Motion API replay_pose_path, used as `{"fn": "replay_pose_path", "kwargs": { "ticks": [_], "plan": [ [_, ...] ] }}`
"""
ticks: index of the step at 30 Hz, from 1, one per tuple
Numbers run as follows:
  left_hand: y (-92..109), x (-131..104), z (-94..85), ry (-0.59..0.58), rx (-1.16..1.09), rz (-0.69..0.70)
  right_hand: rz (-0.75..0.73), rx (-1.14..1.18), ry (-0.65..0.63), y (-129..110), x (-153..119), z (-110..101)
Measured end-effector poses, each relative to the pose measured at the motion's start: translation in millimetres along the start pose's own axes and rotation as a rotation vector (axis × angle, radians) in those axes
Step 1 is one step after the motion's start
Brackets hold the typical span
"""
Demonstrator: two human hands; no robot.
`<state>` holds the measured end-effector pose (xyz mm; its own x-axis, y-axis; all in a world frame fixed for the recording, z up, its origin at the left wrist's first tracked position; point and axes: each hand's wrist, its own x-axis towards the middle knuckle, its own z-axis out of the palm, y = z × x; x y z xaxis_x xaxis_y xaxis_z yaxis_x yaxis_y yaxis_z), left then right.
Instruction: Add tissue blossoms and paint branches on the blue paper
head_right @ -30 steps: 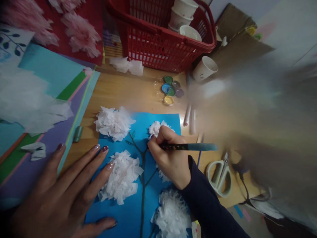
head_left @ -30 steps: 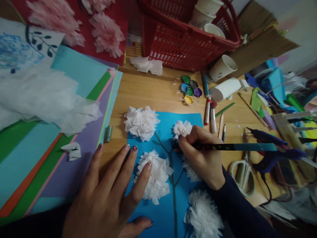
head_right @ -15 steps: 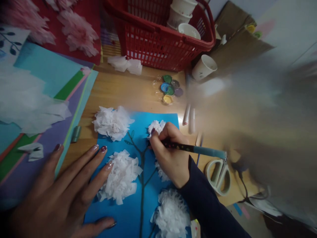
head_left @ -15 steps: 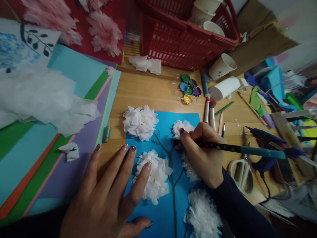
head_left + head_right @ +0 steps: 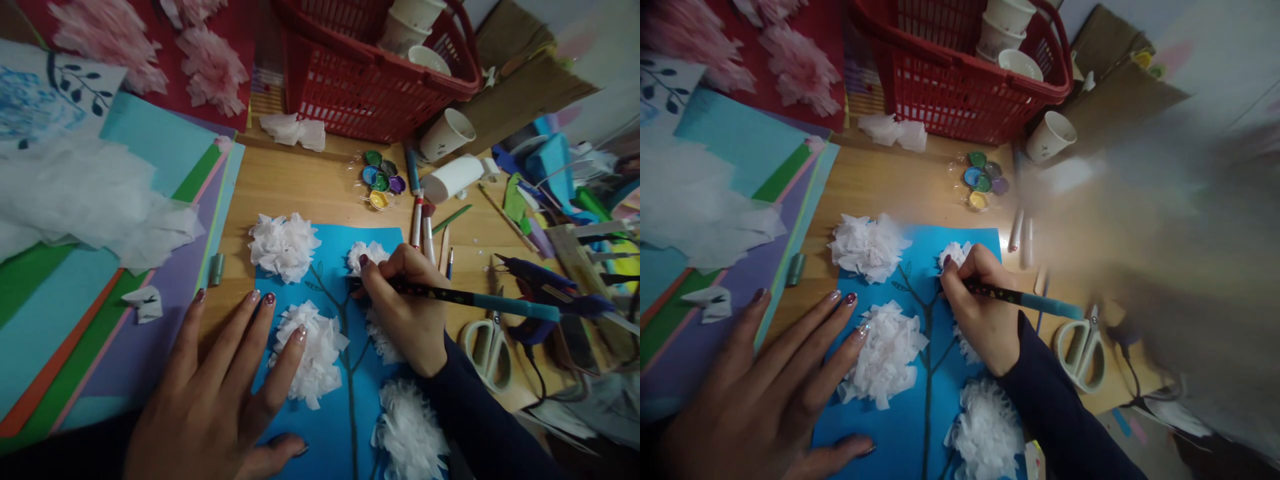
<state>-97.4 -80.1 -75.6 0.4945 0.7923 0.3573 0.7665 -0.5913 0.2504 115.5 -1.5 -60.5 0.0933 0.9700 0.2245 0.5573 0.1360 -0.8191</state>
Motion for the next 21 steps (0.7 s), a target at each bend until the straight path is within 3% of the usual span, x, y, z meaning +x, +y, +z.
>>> {"fn": "replay_pose_path", "kwargs": {
  "ticks": [11, 21],
  "plan": [
    [-1.7, 4.3, -0.7, -0.016, 0.02, 0.013, -0.048, -0.061, -0.015, 1.9, 0.7, -3.7],
    [-0.5, 0.9, -1.5, -0.024, 0.026, 0.004, 0.021, 0.038, 0.014, -0.3, 0.6, 0.2]
  ]
}}
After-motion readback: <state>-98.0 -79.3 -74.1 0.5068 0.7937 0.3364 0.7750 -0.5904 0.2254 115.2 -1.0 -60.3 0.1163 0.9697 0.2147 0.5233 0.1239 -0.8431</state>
